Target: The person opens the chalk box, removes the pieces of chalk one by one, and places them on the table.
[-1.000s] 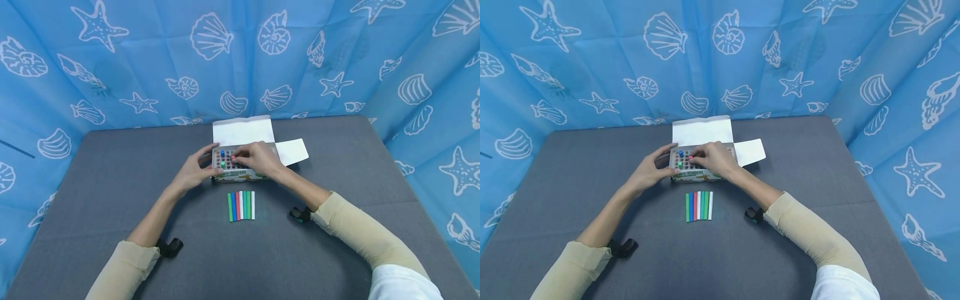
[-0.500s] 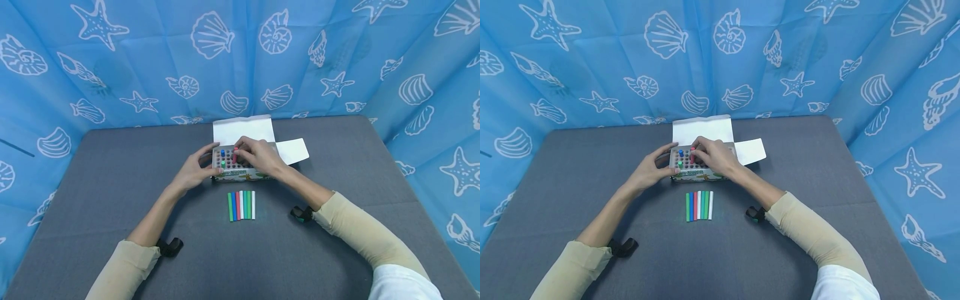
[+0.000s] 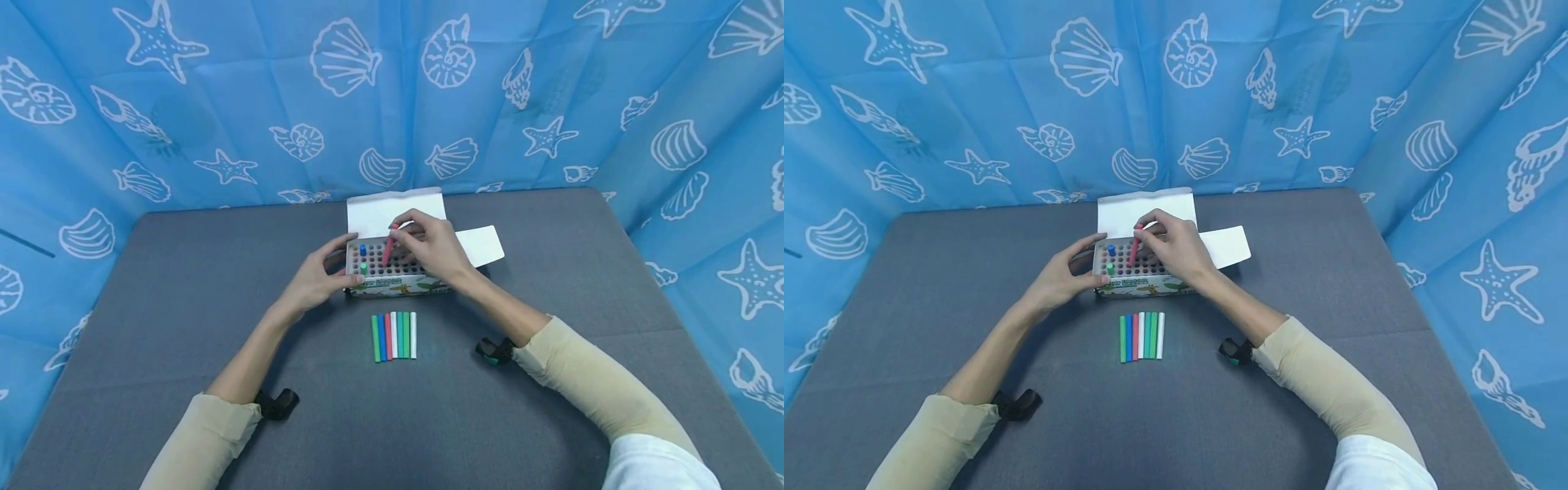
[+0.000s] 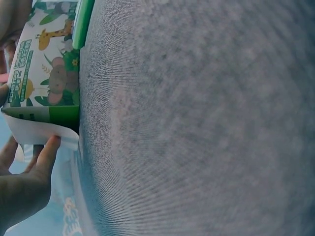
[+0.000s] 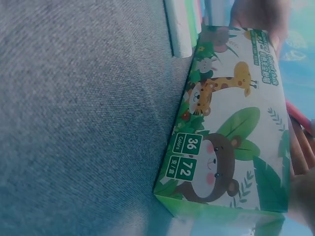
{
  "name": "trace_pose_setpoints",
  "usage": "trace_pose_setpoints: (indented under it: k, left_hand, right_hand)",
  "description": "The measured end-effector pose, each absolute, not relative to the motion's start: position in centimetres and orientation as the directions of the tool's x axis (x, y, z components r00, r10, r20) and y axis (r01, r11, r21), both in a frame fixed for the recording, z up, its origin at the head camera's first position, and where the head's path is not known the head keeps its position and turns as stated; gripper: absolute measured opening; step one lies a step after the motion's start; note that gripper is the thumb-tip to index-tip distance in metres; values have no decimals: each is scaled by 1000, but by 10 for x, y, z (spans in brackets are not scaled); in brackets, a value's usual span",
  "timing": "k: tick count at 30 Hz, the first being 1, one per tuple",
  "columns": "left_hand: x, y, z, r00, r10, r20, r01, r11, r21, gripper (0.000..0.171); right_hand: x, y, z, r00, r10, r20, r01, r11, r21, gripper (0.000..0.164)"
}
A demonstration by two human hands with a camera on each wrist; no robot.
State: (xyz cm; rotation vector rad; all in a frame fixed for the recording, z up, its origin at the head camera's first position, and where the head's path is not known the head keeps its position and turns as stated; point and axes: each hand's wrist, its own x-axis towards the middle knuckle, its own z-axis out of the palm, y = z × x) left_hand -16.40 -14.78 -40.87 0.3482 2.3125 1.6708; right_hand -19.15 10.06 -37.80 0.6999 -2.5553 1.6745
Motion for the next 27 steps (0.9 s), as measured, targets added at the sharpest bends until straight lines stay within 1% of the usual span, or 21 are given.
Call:
trace_pose_setpoints:
  k: [6,14,18,27]
  left_hand:
    - [-163,-148,-408,-938,337,-78,34,315,948,80]
    - [-163,-146,-408,-942,326,-80,33,327,944,79]
    - [-164,-145,-409,-942,324,-85,28,329,944,80]
    - [-163,-145,-409,-940,330,-86,28,328,944,79]
  right_hand:
    - [-188,108,-372,-921,-319,223,-312,260,-914,22]
    - [-175,118,-362,-936,-310,166,-236,202,-951,27]
    - [-168,124,-360,-941,-312,131,-202,207,-957,30]
    - [-151,140,-362,-939,-338,61,-152,249,-957,27]
